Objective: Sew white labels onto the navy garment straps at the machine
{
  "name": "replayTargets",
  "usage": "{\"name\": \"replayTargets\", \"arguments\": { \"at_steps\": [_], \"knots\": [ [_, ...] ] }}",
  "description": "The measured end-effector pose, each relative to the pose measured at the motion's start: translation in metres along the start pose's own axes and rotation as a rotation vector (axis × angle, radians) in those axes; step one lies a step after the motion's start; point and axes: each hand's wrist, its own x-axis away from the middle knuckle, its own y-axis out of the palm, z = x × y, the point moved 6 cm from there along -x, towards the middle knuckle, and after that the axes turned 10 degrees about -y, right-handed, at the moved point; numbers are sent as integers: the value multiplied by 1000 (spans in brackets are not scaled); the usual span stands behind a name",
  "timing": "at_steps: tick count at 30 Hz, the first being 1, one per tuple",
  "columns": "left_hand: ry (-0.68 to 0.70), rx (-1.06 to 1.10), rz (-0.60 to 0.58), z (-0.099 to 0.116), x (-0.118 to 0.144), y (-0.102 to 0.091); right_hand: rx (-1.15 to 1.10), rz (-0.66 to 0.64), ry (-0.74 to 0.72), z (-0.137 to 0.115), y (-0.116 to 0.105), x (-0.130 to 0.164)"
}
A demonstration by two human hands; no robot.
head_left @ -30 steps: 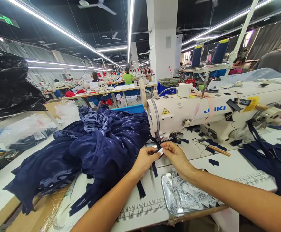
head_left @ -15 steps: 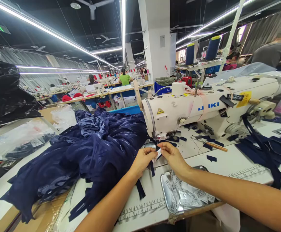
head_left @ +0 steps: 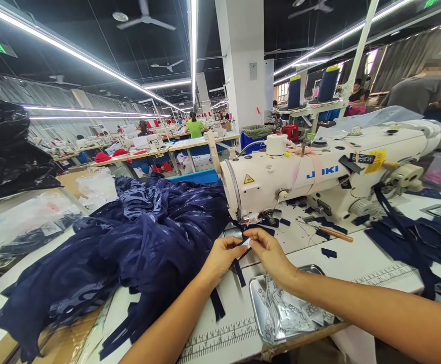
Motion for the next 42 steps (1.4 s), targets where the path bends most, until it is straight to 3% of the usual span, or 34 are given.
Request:
{"name": "replayTargets", "arguments": {
  "at_steps": [4,7,9,11,14,16,22,25,28,30,33,35,39,42],
  "knots": [
    [-2,-76,-18,2,0,-2,189,-218,-69,-3,-17,-7],
    [97,-297,-32,11,1,-1,521,-300,-225,-9,-54,-26],
    [311,-581,55,25,5,0,792,-220,-313,-12,-85,-45],
    [671,-942,205,40,14,10,1047,-181,-333,-11,-105,-65],
    [1158,-1405,334,38,22,34,1218,-194,-319,-3,-112,-89],
    [1264,-1565,328,25,16,42,1229,-195,-308,2,-109,-99],
    [1218,-1671,266,4,7,42,1174,-145,-269,-2,-123,-89],
    [1232,-1678,249,3,9,43,926,-192,-157,0,-127,-64],
    [1216,-1691,253,3,9,45,658,-308,-47,9,-111,-38],
    [1201,-1712,252,2,9,45,709,-374,-136,9,-97,-27],
    [1195,-1733,258,0,13,43,904,-375,-441,1,-86,-21],
    [1199,-1727,270,0,16,41,888,-408,-602,-4,-85,-19],
    [1229,-1700,300,-1,18,39,779,-706,-744,-5,-82,-11],
    [1245,-1694,324,-2,17,39,879,-799,-780,-3,-80,-6]
  ]
}}
